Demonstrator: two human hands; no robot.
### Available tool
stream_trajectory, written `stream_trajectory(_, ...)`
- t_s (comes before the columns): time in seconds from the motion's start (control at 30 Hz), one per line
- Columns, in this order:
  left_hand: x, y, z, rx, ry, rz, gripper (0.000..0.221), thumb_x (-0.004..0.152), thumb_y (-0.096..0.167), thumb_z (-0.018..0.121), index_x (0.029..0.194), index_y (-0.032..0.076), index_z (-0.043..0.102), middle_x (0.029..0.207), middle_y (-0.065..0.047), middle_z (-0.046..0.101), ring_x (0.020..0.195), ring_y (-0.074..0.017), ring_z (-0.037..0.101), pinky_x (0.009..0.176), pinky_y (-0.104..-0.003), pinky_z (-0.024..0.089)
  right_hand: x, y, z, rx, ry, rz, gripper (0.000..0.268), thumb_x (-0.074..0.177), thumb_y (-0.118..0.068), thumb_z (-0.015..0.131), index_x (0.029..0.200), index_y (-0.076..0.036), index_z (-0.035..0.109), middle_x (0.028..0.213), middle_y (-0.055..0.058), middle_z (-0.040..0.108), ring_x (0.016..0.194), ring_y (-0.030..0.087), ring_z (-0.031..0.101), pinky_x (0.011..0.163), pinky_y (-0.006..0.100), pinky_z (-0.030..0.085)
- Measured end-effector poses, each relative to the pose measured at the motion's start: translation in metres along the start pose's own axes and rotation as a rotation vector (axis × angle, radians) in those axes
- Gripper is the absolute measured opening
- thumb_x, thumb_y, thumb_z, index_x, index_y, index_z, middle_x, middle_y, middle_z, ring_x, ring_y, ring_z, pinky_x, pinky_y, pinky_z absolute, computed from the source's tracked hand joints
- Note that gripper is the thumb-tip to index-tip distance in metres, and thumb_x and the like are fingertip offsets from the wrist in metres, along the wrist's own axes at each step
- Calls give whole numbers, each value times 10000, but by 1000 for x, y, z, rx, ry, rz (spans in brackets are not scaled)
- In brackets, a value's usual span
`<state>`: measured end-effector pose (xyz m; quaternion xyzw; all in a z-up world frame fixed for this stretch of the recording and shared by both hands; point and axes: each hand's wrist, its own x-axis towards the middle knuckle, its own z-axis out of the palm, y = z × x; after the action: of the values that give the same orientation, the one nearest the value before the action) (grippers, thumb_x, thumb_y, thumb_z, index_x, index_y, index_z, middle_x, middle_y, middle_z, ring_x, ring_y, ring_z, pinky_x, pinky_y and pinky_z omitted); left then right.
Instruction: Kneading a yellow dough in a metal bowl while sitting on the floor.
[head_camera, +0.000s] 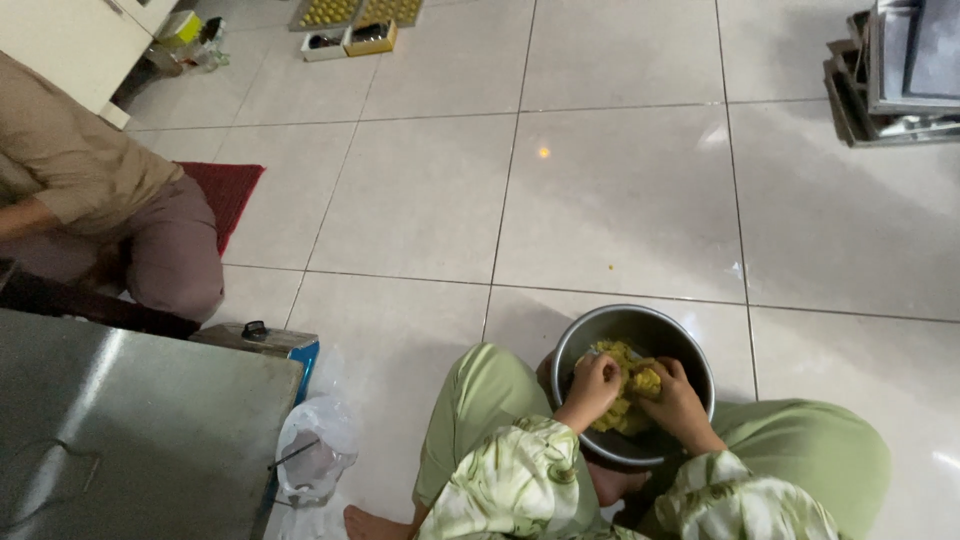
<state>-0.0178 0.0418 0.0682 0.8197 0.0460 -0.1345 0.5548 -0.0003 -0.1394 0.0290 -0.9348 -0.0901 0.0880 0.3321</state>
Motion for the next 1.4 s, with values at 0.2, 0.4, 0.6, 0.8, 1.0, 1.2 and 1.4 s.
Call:
stream_trajectory(0.2, 9, -27, 17, 175, 65, 158, 365, 782, -4, 491, 1140, 66, 502, 1215, -197, 385, 1104, -368, 425, 960, -444, 361, 15, 25, 18, 68, -393, 16, 913, 559, -128, 858, 1351, -287, 430, 1463, 165, 215, 1218, 349, 473, 990, 375, 479)
stream_trajectory(0.4, 8, -31, 31, 365, 24, 43, 518, 755, -70, 478, 1269, -61, 418, 1209, -239, 379, 1093, -379, 377, 938, -443, 360, 27, 2, 33, -141, -318, -7, 1224, 422, -222, 944, 1418, -305, 239, 1487, 264, 55, 1136, 432, 526, 922, 434, 524)
stream_trajectory(0.6, 17, -43, 34, 190, 132, 25, 357, 748, -19, 521, 1105, -19, 538, 1160, -211, 494, 1119, -365, 434, 965, -431, 385, 38, -11, 20, -409, -538, 99, 1207, 451, -467, 995, 1407, -333, 270, 1396, 175, 251, 1094, 388, 572, 929, 430, 529)
stream_trajectory(0.8, 9, -18, 27, 277, 108, 35, 203, 846, 76, 439, 1034, 46, 513, 1097, -161, 514, 1035, -352, 462, 849, -458, 412, 33, 11, 26, -275, -405, 66, 940, 472, -392, 933, 1276, -375, 449, 1289, 73, 346, 1039, 385, 547, 903, 439, 534)
stream_trajectory(1.0, 3, 3, 15, 179, 42, 9, 255, 888, 177, 370, 1008, 36, 546, 1049, -189, 571, 1000, -372, 485, 840, -460, 419, 24, 9, 7, -119, -296, -43, 752, 557, -361, 891, 1215, -218, 557, 1104, 94, 439, 896, 271, 607, 824, 345, 526)
stream_trajectory(1.2, 9, -14, 20, 515, 22, 4, 335, 860, 327, 484, 1052, 73, 590, 1211, -163, 418, 1090, -378, 374, 878, -523, 308, 17, 3, -10, -55, -229, 17, 691, 608, -376, 846, 1214, -214, 556, 1233, 71, 477, 979, 231, 637, 817, 326, 556)
stream_trajectory(1.4, 19, -26, 35, 443, 67, 76, 479, 921, 250, 375, 1323, -7, 419, 1323, -330, 222, 1102, -460, 205, 958, -574, 144, 25, 27, 51, -255, -274, -101, 1145, 483, -398, 908, 1418, -264, 260, 1494, 227, 101, 1207, 432, 427, 940, 483, 441)
